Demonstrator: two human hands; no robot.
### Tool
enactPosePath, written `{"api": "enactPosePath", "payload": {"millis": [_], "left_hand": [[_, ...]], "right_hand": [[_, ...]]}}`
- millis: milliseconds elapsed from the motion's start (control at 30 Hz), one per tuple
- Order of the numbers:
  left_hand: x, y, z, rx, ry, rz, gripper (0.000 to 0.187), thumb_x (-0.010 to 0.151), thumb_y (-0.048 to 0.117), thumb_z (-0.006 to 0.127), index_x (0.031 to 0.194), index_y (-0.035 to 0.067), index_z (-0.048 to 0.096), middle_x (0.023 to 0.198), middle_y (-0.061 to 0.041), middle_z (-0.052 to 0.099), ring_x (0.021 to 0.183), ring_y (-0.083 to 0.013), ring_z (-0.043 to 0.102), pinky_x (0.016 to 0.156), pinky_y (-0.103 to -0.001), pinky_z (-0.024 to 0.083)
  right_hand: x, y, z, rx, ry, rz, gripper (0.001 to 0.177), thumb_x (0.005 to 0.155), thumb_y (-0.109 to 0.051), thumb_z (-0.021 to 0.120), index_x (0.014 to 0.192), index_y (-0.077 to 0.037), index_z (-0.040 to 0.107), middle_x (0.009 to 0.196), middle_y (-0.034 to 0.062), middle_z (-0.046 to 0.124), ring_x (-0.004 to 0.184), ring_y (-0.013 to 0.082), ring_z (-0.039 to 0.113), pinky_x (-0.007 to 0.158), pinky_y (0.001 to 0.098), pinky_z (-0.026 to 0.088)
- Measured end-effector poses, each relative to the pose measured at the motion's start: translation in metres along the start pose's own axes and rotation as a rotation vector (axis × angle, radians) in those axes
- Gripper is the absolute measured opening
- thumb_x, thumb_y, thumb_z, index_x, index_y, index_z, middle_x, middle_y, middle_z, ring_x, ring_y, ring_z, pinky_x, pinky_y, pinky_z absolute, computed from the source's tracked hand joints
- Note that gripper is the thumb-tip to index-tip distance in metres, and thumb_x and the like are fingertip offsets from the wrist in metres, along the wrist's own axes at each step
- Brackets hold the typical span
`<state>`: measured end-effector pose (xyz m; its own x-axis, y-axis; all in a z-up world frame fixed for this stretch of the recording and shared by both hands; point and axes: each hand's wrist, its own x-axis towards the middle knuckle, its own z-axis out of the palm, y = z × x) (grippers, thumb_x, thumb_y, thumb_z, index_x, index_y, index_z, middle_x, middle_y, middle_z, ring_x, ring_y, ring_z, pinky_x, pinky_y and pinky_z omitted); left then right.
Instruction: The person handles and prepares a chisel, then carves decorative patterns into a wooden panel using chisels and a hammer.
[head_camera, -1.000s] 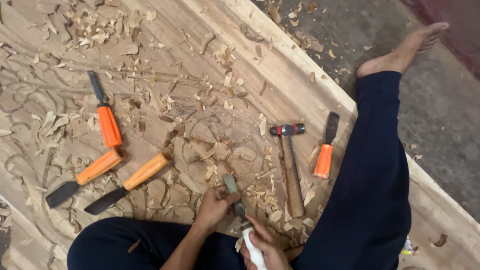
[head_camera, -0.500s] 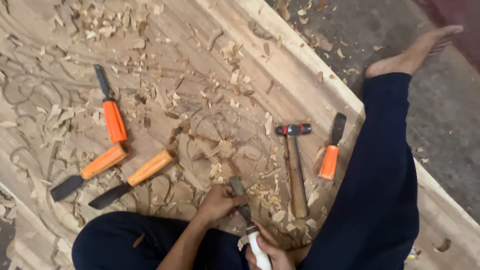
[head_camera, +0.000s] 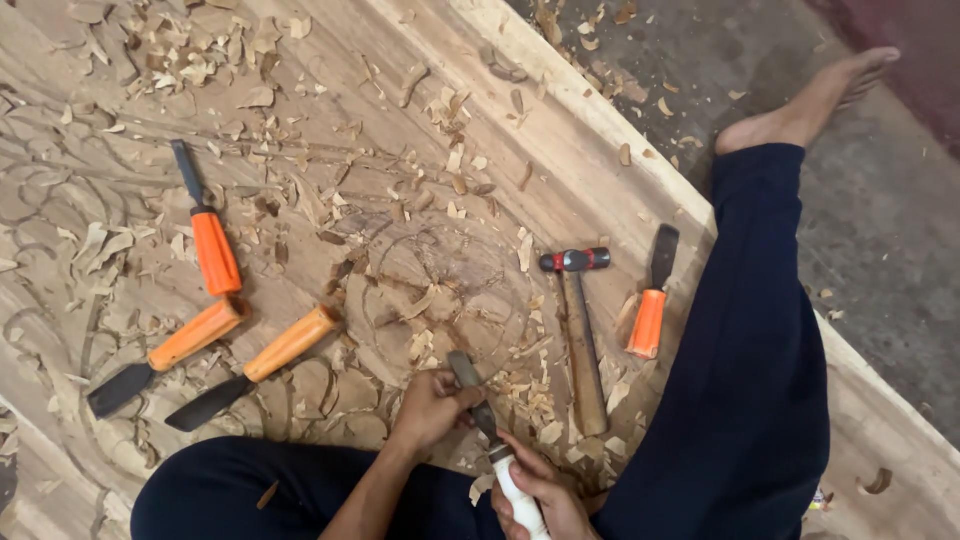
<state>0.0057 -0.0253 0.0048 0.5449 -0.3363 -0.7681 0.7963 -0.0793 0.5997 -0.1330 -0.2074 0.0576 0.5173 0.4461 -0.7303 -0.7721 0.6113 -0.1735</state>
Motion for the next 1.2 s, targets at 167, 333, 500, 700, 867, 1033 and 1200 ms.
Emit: {"api": "enactPosePath", "payload": {"millis": [167, 333, 500, 700, 867, 1033, 1200], "left_hand": [[-0.020, 0.044, -0.011, -0.022, 0.167, 0.099, 0.011, 0.084, 0.011, 0.074, 0.092, 0.003, 0.074, 0.075, -0.005, 0.075, 0.060, -0.0119, 0.068, 0.056, -0.028, 0.056], [-0.016, 0.028, -0.037, -0.084, 0.186, 0.264, 0.017, 0.084, 0.018, 0.078, 0.089, 0.002, 0.078, 0.070, -0.007, 0.075, 0.053, -0.0123, 0.064, 0.049, -0.027, 0.049], [-0.011, 0.018, -0.013, 0.110, 0.021, -0.002, 0.015, 0.083, 0.017, 0.080, 0.085, 0.002, 0.077, 0.065, -0.007, 0.073, 0.049, -0.0114, 0.064, 0.046, -0.025, 0.049], [0.007, 0.014, -0.008, 0.093, -0.032, -0.045, 0.015, 0.085, 0.014, 0.079, 0.084, -0.001, 0.075, 0.062, -0.009, 0.071, 0.047, -0.0127, 0.062, 0.043, -0.025, 0.047], [0.014, 0.001, -0.006, 0.015, -0.019, -0.040, 0.014, 0.087, 0.012, 0.076, 0.085, -0.001, 0.076, 0.066, -0.009, 0.073, 0.048, -0.0122, 0.063, 0.045, -0.026, 0.049], [0.004, 0.035, -0.013, -0.095, 0.098, 0.054, 0.011, 0.086, 0.011, 0.073, 0.086, 0.000, 0.075, 0.070, -0.008, 0.075, 0.053, -0.0119, 0.065, 0.050, -0.029, 0.054], [0.001, 0.028, -0.034, -0.143, 0.103, 0.229, 0.012, 0.087, 0.011, 0.075, 0.087, -0.001, 0.076, 0.071, -0.007, 0.074, 0.056, -0.0112, 0.064, 0.052, -0.027, 0.052]], "right_hand": [[0.017, -0.024, 0.048, -0.031, -0.002, -0.114, 0.063, 0.102, -0.023, 0.050, 0.162, -0.024, 0.031, 0.068, 0.0101, 0.055, 0.043, 0.0154, 0.052, 0.036, 0.0294, 0.041], [0.022, -0.025, 0.062, -0.168, 0.029, -0.079, 0.064, 0.104, -0.023, 0.052, 0.165, -0.025, 0.032, 0.073, 0.0113, 0.058, 0.046, 0.0156, 0.052, 0.040, 0.0297, 0.042], [0.011, 0.017, -0.019, 0.025, -0.050, -0.006, 0.065, 0.102, -0.025, 0.050, 0.163, -0.031, 0.027, 0.072, 0.0147, 0.057, 0.046, 0.0194, 0.052, 0.042, 0.0299, 0.040], [0.011, 0.002, -0.029, 0.119, -0.139, -0.004, 0.065, 0.106, -0.026, 0.049, 0.167, -0.027, 0.026, 0.075, 0.0159, 0.056, 0.048, 0.0184, 0.050, 0.044, 0.0288, 0.040], [0.006, -0.016, -0.006, 0.058, -0.136, 0.035, 0.062, 0.105, -0.028, 0.049, 0.163, -0.028, 0.028, 0.073, 0.0145, 0.055, 0.046, 0.0194, 0.051, 0.043, 0.0304, 0.040], [0.016, -0.031, 0.032, 0.113, -0.069, -0.022, 0.062, 0.102, -0.028, 0.051, 0.161, -0.030, 0.029, 0.070, 0.0094, 0.055, 0.039, 0.0161, 0.049, 0.034, 0.0297, 0.039], [0.023, -0.035, 0.056, -0.035, 0.014, -0.050, 0.064, 0.103, -0.025, 0.051, 0.163, -0.028, 0.031, 0.071, 0.0111, 0.056, 0.045, 0.0165, 0.051, 0.040, 0.0309, 0.041]]}}
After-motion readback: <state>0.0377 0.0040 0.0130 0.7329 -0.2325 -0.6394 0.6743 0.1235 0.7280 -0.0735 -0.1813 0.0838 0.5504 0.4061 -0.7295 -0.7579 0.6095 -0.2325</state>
